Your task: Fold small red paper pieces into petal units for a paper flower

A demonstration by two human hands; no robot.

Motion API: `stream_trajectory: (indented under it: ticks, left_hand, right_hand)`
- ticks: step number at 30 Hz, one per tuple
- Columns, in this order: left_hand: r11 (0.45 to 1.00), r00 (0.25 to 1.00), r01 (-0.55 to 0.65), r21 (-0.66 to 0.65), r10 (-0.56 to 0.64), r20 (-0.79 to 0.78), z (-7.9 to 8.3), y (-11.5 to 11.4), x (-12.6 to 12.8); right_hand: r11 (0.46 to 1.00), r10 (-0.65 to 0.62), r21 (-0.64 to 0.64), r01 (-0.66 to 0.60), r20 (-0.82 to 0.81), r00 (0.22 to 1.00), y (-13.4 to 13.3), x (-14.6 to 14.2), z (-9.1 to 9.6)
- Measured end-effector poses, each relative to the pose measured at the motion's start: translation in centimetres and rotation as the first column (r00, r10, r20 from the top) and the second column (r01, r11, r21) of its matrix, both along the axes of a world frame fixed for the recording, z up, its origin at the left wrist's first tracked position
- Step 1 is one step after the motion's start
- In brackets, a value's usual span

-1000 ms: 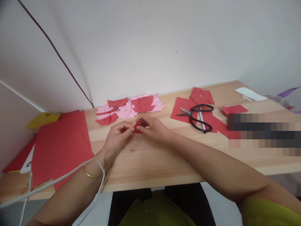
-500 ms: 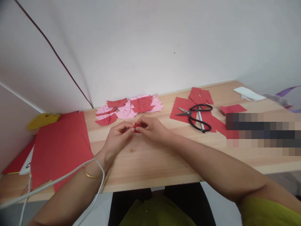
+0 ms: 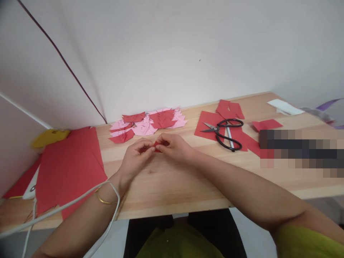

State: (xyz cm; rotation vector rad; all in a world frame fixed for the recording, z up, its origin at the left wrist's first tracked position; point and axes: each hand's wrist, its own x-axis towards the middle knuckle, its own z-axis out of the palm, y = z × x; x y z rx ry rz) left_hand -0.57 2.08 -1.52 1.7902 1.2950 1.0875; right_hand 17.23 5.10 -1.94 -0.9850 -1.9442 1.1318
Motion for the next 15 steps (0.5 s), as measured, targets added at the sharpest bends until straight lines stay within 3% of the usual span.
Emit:
stream_trajectory:
  ticks: [6, 15]
  left_hand:
    - [0.999, 0.999, -0.006, 0.037, 0.007, -0.039, 0.03, -0.05, 0.01]
    - [0.999, 0.997, 0.049, -0.024, -0.050, -0.055, 0.87, -0.06, -0.38]
  right_hand:
    - [1.000, 0.008, -0.004, -0.008, 0.002, 1.000, -0.16, -0.10, -0.37]
    - [0.995, 0.103, -0.018, -0.103, 0.023, 0.994, -0.29, 0.21, 0.60]
